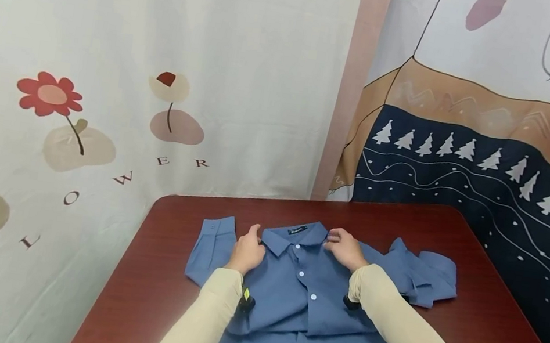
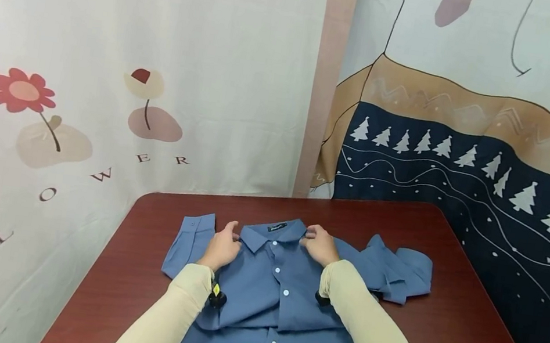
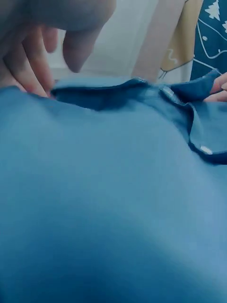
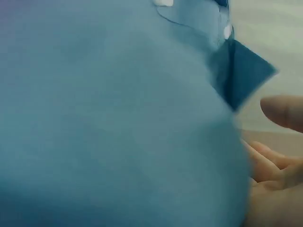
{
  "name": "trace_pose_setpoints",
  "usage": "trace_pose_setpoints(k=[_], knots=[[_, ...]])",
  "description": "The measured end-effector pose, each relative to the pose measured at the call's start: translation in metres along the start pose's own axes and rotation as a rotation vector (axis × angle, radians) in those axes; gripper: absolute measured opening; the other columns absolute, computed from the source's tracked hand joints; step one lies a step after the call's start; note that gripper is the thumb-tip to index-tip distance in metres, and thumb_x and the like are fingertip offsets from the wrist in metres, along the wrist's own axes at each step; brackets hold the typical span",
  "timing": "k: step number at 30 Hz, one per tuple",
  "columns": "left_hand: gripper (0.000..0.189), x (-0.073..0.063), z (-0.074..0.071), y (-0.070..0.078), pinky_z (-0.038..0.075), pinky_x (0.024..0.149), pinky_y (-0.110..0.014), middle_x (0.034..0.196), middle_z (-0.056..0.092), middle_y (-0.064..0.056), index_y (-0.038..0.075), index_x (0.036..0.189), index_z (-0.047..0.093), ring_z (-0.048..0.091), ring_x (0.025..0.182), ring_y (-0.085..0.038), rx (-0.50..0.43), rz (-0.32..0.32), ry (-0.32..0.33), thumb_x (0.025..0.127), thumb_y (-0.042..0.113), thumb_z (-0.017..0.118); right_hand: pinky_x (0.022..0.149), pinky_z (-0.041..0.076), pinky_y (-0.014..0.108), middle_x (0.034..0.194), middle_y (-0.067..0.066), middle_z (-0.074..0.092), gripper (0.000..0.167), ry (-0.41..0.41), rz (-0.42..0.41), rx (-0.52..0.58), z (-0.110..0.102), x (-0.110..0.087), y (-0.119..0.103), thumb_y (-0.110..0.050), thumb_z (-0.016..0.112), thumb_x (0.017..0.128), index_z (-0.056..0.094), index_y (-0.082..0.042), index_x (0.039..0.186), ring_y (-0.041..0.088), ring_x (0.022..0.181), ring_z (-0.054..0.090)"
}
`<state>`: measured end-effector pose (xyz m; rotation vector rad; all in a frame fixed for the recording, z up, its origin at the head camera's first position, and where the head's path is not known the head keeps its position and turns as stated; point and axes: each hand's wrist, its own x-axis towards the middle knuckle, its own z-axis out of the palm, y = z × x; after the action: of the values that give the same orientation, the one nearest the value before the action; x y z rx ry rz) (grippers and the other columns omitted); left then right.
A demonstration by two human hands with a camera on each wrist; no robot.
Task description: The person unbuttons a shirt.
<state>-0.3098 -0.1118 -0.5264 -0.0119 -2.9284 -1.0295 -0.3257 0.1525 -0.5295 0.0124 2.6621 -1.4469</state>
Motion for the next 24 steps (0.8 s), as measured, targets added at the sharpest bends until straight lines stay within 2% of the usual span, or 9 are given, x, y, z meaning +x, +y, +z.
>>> trace_pose_setpoints(k=[3,6,9,11,14,18,21,24], knots=[[0.052,-0.007,0.003,-0.003,0.047,0.072,-0.043,0.113,0.060,-0.013,0.006,0.141,0.044,0.059,0.083,-0.026,0.026,0.059,0.025,0.092,0.007,0.060,0.099,0.042,0.050,0.133,0.021,0.055,0.047,0.026,-0.152,-0.162,0.007,-0.013,0.001,-0.012,0.064,0.092,0.051,0.001,0.135,0.037,0.123,0.051],[0.040,-0.020,0.002,-0.001,0.049,0.075,-0.044,0.109,0.058,-0.010,0.010,0.128,0.057,0.060,0.091,-0.027,0.118,0.184,0.035,0.089,0.011,0.067,0.100,0.040,0.050,0.131,0.017,0.058,0.044,0.078,-0.397,-0.355,0.013,-0.034,0.000,-0.012,0.069,0.090,0.057,-0.002,0.131,0.035,0.122,0.051],[0.031,-0.038,0.000,0.005,0.050,0.076,-0.045,0.105,0.060,-0.006,0.014,0.115,0.065,0.061,0.092,-0.027,0.238,0.308,-0.052,0.086,0.019,0.072,0.099,0.040,0.051,0.128,0.014,0.059,0.042,0.099,-0.620,-0.530,0.017,-0.061,0.004,-0.018,0.074,0.087,0.063,-0.005,0.125,0.033,0.120,0.052],[0.032,-0.050,0.000,0.010,0.050,0.080,-0.045,0.105,0.062,-0.004,0.015,0.113,0.067,0.061,0.096,-0.027,0.315,0.365,-0.134,0.084,0.026,0.074,0.099,0.040,0.052,0.130,0.014,0.058,0.044,0.074,-0.694,-0.619,0.018,-0.078,0.009,-0.026,0.074,0.087,0.063,-0.007,0.126,0.033,0.121,0.051],[0.043,-0.066,0.000,0.016,0.046,0.090,-0.046,0.116,0.063,-0.006,0.017,0.122,0.066,0.058,0.107,-0.029,0.428,0.376,-0.246,0.085,0.038,0.072,0.102,0.037,0.052,0.136,0.014,0.054,0.048,0.001,-0.672,-0.697,0.015,-0.096,0.018,-0.036,0.069,0.090,0.061,-0.010,0.130,0.035,0.128,0.046],[0.057,-0.076,0.003,0.021,0.039,0.100,-0.048,0.133,0.056,-0.008,0.019,0.135,0.059,0.050,0.123,-0.030,0.523,0.295,-0.369,0.090,0.055,0.061,0.107,0.028,0.055,0.143,0.017,0.047,0.053,-0.134,-0.552,-0.717,0.007,-0.105,0.025,-0.045,0.054,0.098,0.056,-0.012,0.138,0.040,0.136,0.035],[0.061,-0.077,0.006,0.021,0.035,0.103,-0.050,0.139,0.051,-0.009,0.020,0.138,0.056,0.045,0.129,-0.032,0.533,0.248,-0.411,0.093,0.060,0.052,0.108,0.024,0.057,0.145,0.017,0.045,0.055,-0.202,-0.495,-0.734,0.006,-0.101,0.032,-0.048,0.046,0.100,0.053,-0.012,0.140,0.042,0.138,0.030],[0.061,-0.071,0.009,0.018,0.032,0.104,-0.052,0.141,0.049,-0.012,0.018,0.139,0.055,0.042,0.131,-0.034,0.495,0.227,-0.400,0.095,0.059,0.047,0.108,0.022,0.058,0.146,0.016,0.044,0.056,-0.210,-0.466,-0.762,0.012,-0.092,0.037,-0.051,0.042,0.101,0.053,-0.013,0.141,0.042,0.138,0.029]])
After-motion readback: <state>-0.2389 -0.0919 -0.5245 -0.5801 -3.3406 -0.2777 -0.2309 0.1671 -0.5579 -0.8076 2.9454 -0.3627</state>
